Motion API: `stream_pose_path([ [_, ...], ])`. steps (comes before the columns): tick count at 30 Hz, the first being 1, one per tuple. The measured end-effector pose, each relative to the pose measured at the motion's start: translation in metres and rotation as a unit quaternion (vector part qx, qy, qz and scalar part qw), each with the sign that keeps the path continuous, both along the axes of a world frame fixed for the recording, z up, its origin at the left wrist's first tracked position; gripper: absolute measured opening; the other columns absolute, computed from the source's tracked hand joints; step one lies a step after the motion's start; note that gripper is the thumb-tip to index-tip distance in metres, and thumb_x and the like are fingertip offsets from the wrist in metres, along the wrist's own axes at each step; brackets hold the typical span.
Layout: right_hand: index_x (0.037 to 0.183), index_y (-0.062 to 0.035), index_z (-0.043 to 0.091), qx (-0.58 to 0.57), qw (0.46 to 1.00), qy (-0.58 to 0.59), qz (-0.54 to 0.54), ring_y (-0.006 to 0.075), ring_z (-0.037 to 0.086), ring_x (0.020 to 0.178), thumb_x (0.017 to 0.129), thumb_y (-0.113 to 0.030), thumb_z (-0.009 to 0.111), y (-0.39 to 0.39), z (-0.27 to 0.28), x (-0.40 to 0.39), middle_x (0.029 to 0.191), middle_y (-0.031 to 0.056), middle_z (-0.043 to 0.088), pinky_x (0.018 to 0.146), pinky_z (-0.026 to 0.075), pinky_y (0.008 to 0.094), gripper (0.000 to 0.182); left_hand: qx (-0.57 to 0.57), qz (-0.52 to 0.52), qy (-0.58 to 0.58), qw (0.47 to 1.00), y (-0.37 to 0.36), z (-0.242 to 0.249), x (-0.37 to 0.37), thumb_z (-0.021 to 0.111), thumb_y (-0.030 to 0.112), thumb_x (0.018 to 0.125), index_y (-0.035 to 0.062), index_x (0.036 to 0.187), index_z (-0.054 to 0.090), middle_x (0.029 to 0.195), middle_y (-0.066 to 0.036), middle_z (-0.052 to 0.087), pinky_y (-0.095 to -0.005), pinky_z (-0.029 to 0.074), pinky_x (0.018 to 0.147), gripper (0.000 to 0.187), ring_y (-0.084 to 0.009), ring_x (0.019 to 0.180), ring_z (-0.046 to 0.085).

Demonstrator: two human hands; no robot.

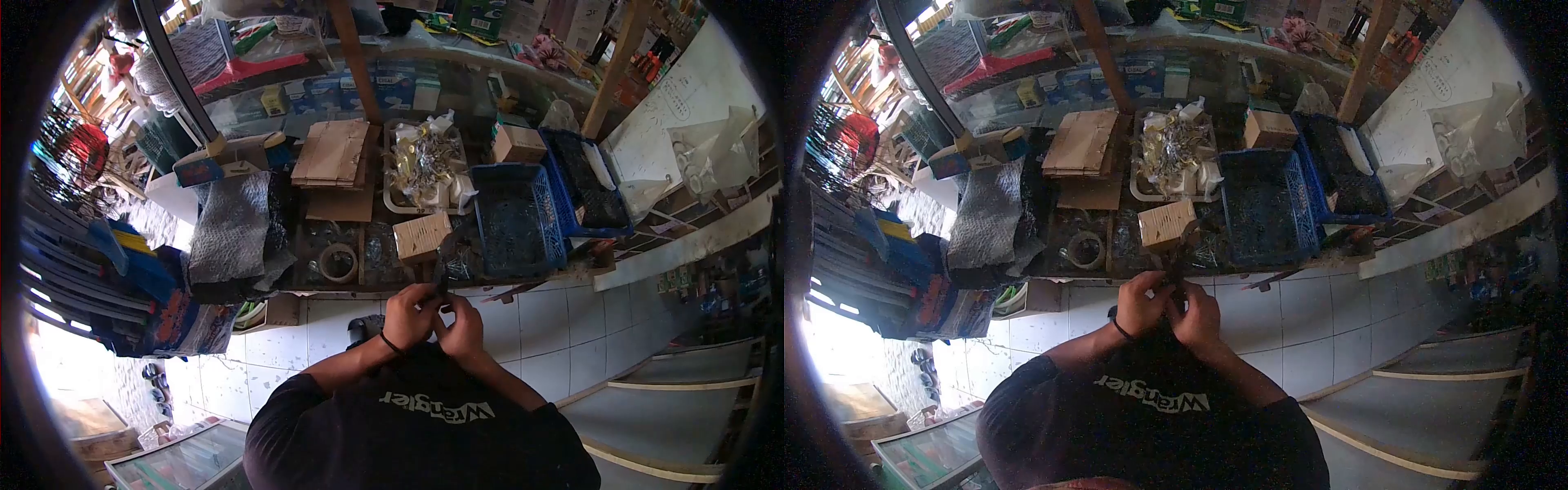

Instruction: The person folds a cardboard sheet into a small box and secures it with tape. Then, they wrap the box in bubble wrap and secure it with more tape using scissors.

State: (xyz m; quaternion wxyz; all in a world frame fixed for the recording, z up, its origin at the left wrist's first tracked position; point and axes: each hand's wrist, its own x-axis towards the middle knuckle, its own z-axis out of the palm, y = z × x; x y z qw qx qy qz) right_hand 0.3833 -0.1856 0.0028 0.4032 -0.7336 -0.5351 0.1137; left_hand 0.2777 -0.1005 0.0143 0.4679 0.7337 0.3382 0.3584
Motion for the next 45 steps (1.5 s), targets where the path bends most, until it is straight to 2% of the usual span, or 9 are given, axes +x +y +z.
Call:
stream_pose_path([
  [10, 0.096, 0.0007, 0.057, -0.011, 0.995, 0.098, 0.019, 0.0328, 0.063, 0.079, 0.080, -0.015, 0.063, -0.010, 0.006, -0.005, 0.085, 0.0159, 0.063, 0.068, 0.048, 0.0379, 0.023, -0.041, -0.041, 0.058, 0.997, -0.011, -0.002, 0.001, 0.064, 0.006, 0.077, 0.0047, 0.111, 0.057, 0.083, -0.014, 0.065, -0.0333, 0.050, 0.065, 0.034, -0.0267, 0.076, 0.064],
  [13, 0.096, 0.0015, 0.057, 0.046, 0.978, 0.202, 0.016, 0.0268, 0.064, 0.078, 0.086, -0.017, 0.058, -0.014, 0.012, -0.004, 0.083, 0.0152, 0.064, 0.068, 0.048, 0.0349, 0.021, -0.028, -0.137, -0.007, 0.990, -0.019, 0.006, -0.002, 0.066, 0.009, 0.077, 0.0048, 0.114, 0.054, 0.091, -0.014, 0.065, -0.0343, 0.050, 0.071, 0.039, -0.0275, 0.084, 0.063],
  [18, 0.098, 0.0015, 0.057, -0.005, 0.974, 0.218, -0.061, 0.0174, 0.057, 0.067, 0.091, -0.020, 0.054, -0.022, 0.004, 0.019, 0.074, 0.0103, 0.061, 0.062, 0.044, 0.0323, 0.023, 0.057, -0.053, -0.076, 0.994, -0.006, -0.026, -0.014, 0.068, 0.004, 0.075, 0.0040, 0.122, 0.047, 0.117, -0.014, 0.054, -0.0364, 0.046, 0.084, 0.051, -0.0275, 0.102, 0.056],
  [20, 0.097, 0.0010, 0.057, -0.043, 0.957, 0.288, -0.016, 0.0158, 0.052, 0.069, 0.092, -0.019, 0.052, -0.030, 0.011, 0.029, 0.077, 0.0069, 0.057, 0.064, 0.041, 0.0282, 0.021, 0.039, 0.021, -0.066, 0.997, 0.014, -0.044, -0.010, 0.066, -0.001, 0.076, 0.0055, 0.127, 0.042, 0.129, -0.012, 0.046, -0.0361, 0.047, 0.085, 0.057, -0.0250, 0.103, 0.054],
  [27, 0.094, 0.0016, 0.059, 0.055, 0.963, 0.186, 0.189, 0.0208, 0.056, 0.084, 0.087, -0.016, 0.059, -0.044, 0.104, 0.039, 0.090, 0.0114, 0.056, 0.074, 0.043, 0.0311, 0.019, -0.083, -0.202, -0.057, 0.974, 0.081, -0.026, -0.016, 0.076, 0.008, 0.069, 0.0077, 0.143, 0.009, 0.144, -0.014, 0.026, -0.0395, 0.037, 0.099, 0.101, -0.0241, 0.135, 0.023],
  [30, 0.092, 0.0013, 0.060, 0.043, 0.976, 0.144, 0.155, 0.0216, 0.058, 0.081, 0.082, -0.014, 0.064, -0.058, 0.122, 0.045, 0.087, 0.0118, 0.058, 0.072, 0.045, 0.0312, 0.018, -0.076, -0.301, -0.202, 0.929, 0.083, -0.007, 0.001, 0.068, 0.006, 0.073, 0.0070, 0.138, 0.031, 0.130, -0.015, 0.045, -0.0426, 0.041, 0.096, 0.074, -0.0250, 0.123, 0.041],
  [33, 0.089, 0.0012, 0.062, 0.047, 0.987, 0.138, 0.060, 0.0224, 0.061, 0.079, 0.078, -0.011, 0.069, -0.066, 0.112, 0.058, 0.085, 0.0123, 0.063, 0.071, 0.047, 0.0319, 0.018, -0.136, -0.376, -0.112, 0.910, 0.091, -0.006, 0.004, 0.064, 0.008, 0.075, 0.0013, 0.116, 0.054, 0.108, -0.013, 0.059, -0.0371, 0.044, 0.089, 0.042, -0.0231, 0.105, 0.055],
  [37, 0.085, 0.0022, 0.061, 0.110, 0.993, 0.020, -0.031, 0.0223, 0.060, 0.072, 0.074, -0.004, 0.070, -0.072, 0.110, 0.075, 0.079, 0.0124, 0.061, 0.065, 0.046, 0.0303, 0.016, -0.172, -0.233, -0.138, 0.947, 0.069, 0.000, 0.006, 0.067, 0.010, 0.080, -0.0018, 0.087, 0.064, 0.079, -0.004, 0.060, -0.0261, 0.044, 0.071, 0.014, -0.0124, 0.076, 0.054],
  [45, 0.083, 0.0035, 0.059, 0.081, 0.993, 0.034, -0.073, 0.0248, 0.060, 0.068, 0.075, -0.004, 0.070, -0.080, 0.083, 0.118, 0.079, 0.0131, 0.061, 0.061, 0.047, 0.0311, 0.015, 0.060, -0.165, 0.016, 0.984, 0.035, 0.076, -0.002, 0.069, 0.012, 0.078, -0.0023, 0.060, 0.040, 0.059, -0.006, 0.040, -0.0321, 0.035, 0.053, 0.037, -0.0146, 0.059, 0.040],
])
